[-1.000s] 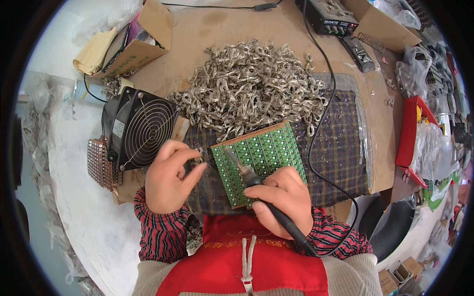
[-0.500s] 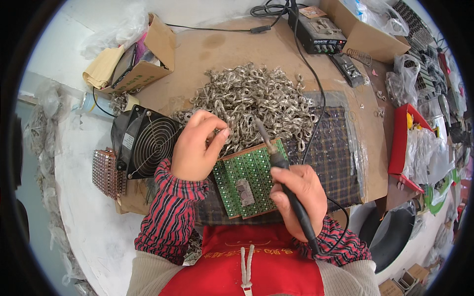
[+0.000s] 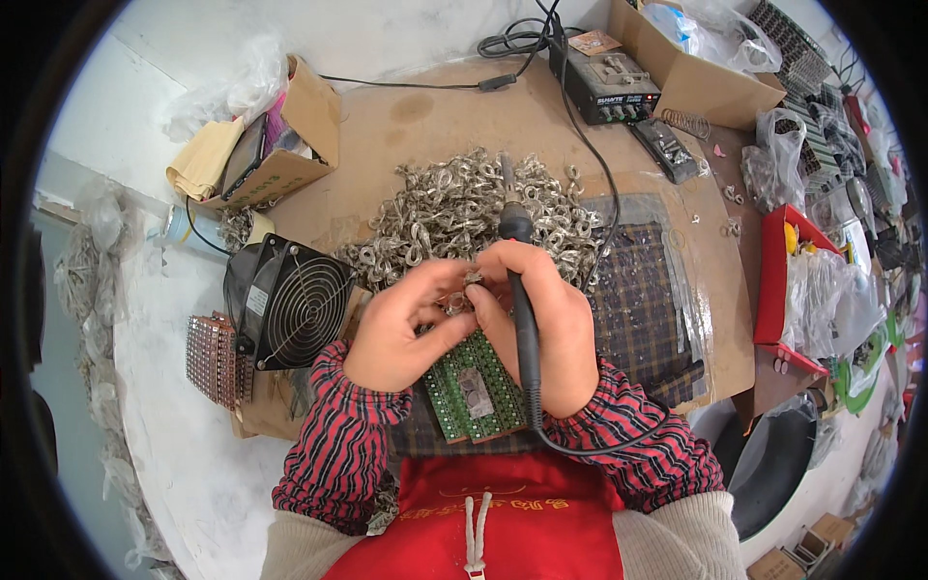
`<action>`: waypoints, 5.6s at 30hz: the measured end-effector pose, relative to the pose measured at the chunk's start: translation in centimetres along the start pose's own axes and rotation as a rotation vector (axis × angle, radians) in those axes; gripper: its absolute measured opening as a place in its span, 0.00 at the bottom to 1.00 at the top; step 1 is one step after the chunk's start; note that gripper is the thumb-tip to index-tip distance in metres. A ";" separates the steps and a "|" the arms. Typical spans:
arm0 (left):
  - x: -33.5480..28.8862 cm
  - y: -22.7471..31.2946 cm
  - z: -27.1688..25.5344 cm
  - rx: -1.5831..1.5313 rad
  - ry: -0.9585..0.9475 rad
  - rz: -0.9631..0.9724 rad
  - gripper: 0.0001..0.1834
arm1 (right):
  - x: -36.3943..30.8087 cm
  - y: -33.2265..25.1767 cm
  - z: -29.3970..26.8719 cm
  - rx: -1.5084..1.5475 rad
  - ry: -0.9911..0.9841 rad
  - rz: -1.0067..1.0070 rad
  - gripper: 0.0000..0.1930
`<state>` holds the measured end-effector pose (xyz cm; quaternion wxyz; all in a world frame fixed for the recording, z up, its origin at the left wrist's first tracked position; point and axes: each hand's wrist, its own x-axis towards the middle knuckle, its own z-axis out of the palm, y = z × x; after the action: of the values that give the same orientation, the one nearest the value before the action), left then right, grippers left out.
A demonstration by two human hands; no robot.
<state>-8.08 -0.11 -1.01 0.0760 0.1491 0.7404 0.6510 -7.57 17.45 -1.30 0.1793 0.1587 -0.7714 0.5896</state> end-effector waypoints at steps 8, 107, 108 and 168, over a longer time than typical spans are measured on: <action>-0.9 0.6 -0.2 0.009 0.280 -0.184 0.14 | -1.9 0.3 -0.8 0.311 0.140 0.140 0.23; -9.9 -2.8 -2.1 0.503 0.260 -0.229 0.05 | -7.9 -1.4 -1.4 0.025 -0.448 -0.140 0.15; -9.9 -2.7 -2.1 0.504 0.257 -0.224 0.05 | -7.9 -1.4 -1.4 0.025 -0.456 -0.140 0.15; -3.0 -0.3 -3.2 0.972 0.182 0.228 0.02 | -7.8 -0.9 -2.9 0.098 -0.278 -0.117 0.13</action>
<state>-6.21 -4.10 -1.13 -0.1385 0.1896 0.9405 0.2456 0.05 20.28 -3.45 0.0971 0.2919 -0.7486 0.5873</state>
